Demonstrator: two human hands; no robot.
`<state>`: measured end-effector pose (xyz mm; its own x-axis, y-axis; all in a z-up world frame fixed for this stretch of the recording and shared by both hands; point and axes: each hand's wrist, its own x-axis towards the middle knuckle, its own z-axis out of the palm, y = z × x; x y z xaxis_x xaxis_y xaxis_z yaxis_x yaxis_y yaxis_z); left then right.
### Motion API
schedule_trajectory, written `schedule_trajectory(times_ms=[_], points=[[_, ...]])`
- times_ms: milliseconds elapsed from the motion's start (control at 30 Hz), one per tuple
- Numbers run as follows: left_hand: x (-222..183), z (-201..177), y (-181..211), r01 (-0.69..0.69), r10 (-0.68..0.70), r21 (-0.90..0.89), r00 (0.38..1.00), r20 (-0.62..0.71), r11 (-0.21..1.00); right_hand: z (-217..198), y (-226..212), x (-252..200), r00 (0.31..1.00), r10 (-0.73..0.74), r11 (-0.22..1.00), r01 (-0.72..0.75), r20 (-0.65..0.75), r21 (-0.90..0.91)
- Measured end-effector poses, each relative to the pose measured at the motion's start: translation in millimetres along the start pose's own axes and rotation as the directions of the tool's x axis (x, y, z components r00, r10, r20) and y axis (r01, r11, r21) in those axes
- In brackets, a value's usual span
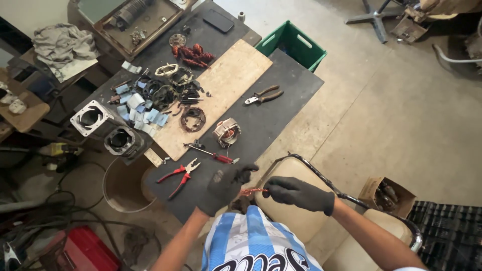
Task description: Stripping insulation from wires and twisting them while repairing a motor stator at a workbench.
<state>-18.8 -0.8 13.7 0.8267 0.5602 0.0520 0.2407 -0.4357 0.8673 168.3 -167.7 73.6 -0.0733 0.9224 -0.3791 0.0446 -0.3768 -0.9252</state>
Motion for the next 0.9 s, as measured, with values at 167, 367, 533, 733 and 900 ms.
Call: schedule_trajectory(times_ms=[167,367,533,733,900], points=[[-3.3,3.6,10.2,-0.440,0.457,-0.132,0.876,0.153,0.888,10.5,30.8,0.5,0.991,0.129,0.825,-0.093,-0.025,0.558],[-18.4,-45.9,81.6,-0.301,0.345,-0.188,0.893,0.289,0.935,27.2,42.1,-12.2,0.988,0.127,0.722,-0.151,0.084,0.675],[-43.8,9.4,29.7,-0.318,0.340,-0.218,0.938,0.071,0.923,45.1,25.0,-40.0,0.980,0.111,0.720,-0.193,0.163,0.666],[-94.0,42.6,13.8,-0.283,0.241,-0.156,0.940,-0.242,0.946,80.8,50.7,-47.1,0.993,0.063,0.898,-0.012,-0.102,0.440],[-127.8,71.6,25.5,0.342,-0.419,-0.263,0.843,-0.339,0.902,115.9,70.2,-49.5,0.622,-0.689,0.615,0.229,-0.373,-0.755]])
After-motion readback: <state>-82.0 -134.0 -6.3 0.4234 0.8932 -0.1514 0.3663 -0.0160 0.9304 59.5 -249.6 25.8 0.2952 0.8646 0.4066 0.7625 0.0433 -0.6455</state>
